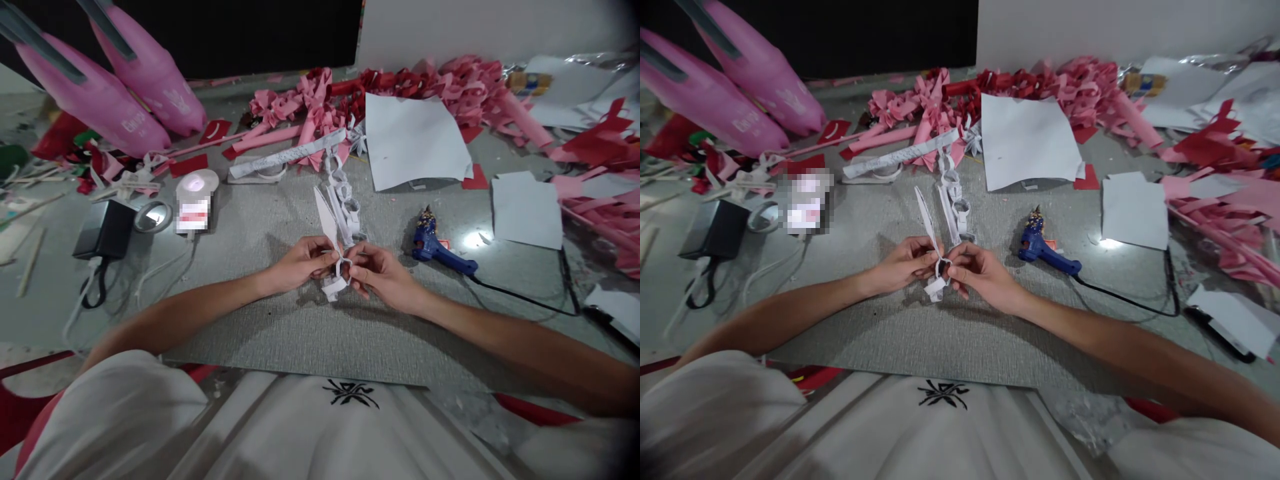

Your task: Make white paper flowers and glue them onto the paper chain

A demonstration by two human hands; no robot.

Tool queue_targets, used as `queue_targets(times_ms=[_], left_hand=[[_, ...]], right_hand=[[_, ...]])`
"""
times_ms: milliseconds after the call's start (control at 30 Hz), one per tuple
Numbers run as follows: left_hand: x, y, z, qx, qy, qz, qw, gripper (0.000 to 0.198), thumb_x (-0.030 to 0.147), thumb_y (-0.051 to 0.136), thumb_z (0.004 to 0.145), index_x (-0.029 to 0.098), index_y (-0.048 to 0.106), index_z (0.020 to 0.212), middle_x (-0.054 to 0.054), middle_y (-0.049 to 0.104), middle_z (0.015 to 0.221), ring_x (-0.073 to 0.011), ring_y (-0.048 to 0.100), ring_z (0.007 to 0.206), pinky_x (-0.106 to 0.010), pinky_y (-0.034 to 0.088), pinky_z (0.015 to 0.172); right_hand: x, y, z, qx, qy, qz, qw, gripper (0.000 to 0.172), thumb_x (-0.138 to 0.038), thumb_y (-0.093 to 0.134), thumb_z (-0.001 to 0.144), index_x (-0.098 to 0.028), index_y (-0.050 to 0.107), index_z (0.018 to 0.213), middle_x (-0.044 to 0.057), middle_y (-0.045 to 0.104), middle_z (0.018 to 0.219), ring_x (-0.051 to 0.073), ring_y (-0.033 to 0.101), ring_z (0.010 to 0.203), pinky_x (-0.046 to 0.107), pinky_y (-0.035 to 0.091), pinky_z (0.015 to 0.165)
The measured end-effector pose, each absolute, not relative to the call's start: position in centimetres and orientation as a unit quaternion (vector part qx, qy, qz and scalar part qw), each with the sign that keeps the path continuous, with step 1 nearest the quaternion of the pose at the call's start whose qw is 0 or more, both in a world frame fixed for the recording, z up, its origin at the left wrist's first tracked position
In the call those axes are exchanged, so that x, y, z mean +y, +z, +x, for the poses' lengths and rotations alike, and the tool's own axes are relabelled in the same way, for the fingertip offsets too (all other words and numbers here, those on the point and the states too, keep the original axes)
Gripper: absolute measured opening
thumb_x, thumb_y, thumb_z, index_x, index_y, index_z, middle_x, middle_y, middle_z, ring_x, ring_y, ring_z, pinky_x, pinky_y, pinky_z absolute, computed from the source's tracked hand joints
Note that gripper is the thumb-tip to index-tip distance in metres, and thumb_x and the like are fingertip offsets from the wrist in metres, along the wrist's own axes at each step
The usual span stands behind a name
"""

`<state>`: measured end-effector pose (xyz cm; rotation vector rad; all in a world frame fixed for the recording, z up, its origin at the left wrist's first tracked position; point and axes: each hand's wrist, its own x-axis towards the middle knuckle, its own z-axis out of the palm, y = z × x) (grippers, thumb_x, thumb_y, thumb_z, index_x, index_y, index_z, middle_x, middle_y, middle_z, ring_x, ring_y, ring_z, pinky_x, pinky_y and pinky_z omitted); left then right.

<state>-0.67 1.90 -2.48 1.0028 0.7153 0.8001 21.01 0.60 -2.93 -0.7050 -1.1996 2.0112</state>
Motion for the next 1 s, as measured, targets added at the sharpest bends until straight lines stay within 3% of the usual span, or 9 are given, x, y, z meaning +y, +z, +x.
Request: queue_targets(times_ms=[200,367,533,833,1000], left_hand=[[1.2,-2.0,-0.7,0.378,0.348,0.488,0.706,0.04,0.049,0.085,0.084,0.013,0.068,0.089,0.006,0.051,0.061,-0.0047,0.041,0.048,-0.02,0.031,0.047],[0.5,-0.9,-0.6,0.428,0.351,0.529,0.644,0.038,0.045,0.088,0.081,0.012,0.073,0.088,0.003,0.06,0.065,-0.0051,0.046,0.05,-0.02,0.035,0.048],[0.3,-0.8,-0.4,0.46,0.361,0.555,0.592,0.037,0.046,0.088,0.08,0.011,0.079,0.084,0.0,0.063,0.061,-0.0065,0.048,0.05,-0.02,0.036,0.047],[-0.3,-1.9,-0.4,0.443,0.399,0.577,0.557,0.035,0.048,0.078,0.091,0.014,0.084,0.094,0.001,0.06,0.052,-0.0078,0.049,0.046,-0.021,0.039,0.047],[-0.3,-1.8,-0.2,0.443,0.429,0.573,0.54,0.029,0.043,0.084,0.086,0.014,0.084,0.088,0.0,0.063,0.056,-0.0075,0.049,0.048,-0.021,0.036,0.047]], right_hand=[[-0.1,-2.3,21.1,-0.529,0.637,-0.372,0.42,0.021,-0.041,0.075,0.096,-0.021,0.069,0.094,-0.004,0.058,0.067,0.008,0.049,0.053,0.022,0.04,0.048],[-0.6,-1.9,21.1,-0.59,0.556,-0.401,0.425,0.021,-0.039,0.074,0.096,-0.019,0.076,0.092,0.0,0.064,0.071,0.011,0.055,0.059,0.025,0.043,0.054],[-0.6,-2.4,20.8,-0.619,0.522,-0.414,0.415,0.021,-0.04,0.081,0.089,-0.02,0.073,0.092,0.003,0.07,0.087,0.015,0.064,0.076,0.028,0.051,0.067],[-0.5,-2.4,20.9,-0.647,0.51,-0.42,0.382,0.017,-0.037,0.073,0.094,-0.021,0.066,0.09,-0.001,0.063,0.082,0.013,0.057,0.071,0.026,0.044,0.062],[-0.5,-2.3,20.8,-0.647,0.507,-0.428,0.376,0.019,-0.037,0.075,0.092,-0.021,0.067,0.088,-0.001,0.062,0.08,0.012,0.05,0.067,0.026,0.039,0.06]])
